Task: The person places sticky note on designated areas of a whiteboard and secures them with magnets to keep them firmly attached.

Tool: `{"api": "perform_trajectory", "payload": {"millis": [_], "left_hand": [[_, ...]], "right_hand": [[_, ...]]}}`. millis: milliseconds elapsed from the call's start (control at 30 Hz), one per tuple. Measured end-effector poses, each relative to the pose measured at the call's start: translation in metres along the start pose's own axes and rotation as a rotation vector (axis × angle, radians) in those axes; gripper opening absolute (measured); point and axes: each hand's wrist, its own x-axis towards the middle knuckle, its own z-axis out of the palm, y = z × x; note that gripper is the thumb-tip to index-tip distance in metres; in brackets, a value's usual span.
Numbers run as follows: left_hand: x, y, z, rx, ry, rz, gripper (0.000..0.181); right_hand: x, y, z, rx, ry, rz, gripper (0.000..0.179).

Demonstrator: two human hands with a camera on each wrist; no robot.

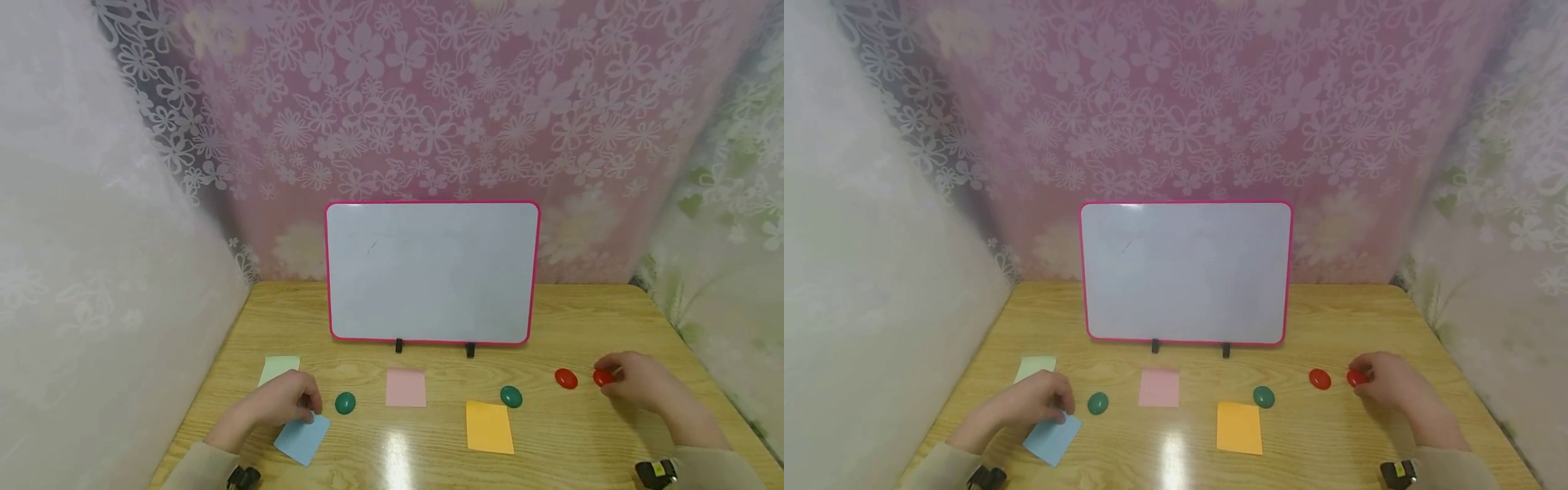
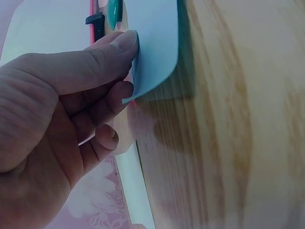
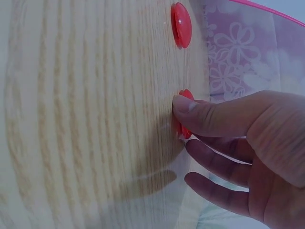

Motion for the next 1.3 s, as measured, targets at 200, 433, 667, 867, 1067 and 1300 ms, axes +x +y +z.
{"api": "perform_trajectory", "payload": {"millis": [200, 433, 667, 867, 1067, 1300], "left_hand": [[0.001, -0.001, 0.001, 0.012, -0.002, -0.001, 0.023], [0.001, 0.002, 0.002, 0.018, 0.008, -0.003, 0.027], [0.0, 0.005, 0.0, 0.009, 0.007, -0.012, 0.027], [0.001, 0.002, 0.002, 0.012, 0.002, -0.018, 0.028], [0.0, 0.004, 0.002, 0.011, 0.008, -0.026, 0.025], [0.001, 0.003, 0.002, 0.016, 0.008, -0.013, 0.027]], "right_hand": [[0.001, 0.0, 0.001, -0.007, 0.001, 0.0, 0.04], [0.003, 0.003, 0.002, 0.007, -0.014, 0.012, 0.04], [0.006, 0.008, 0.004, 0.007, -0.013, 0.011, 0.04], [0.007, 0.009, 0.007, -0.006, -0.002, 0.005, 0.042], [0.005, 0.006, 0.006, -0.013, -0.002, 0.005, 0.043], [0.006, 0.004, 0.006, -0.03, -0.003, 0.017, 0.044]]}}
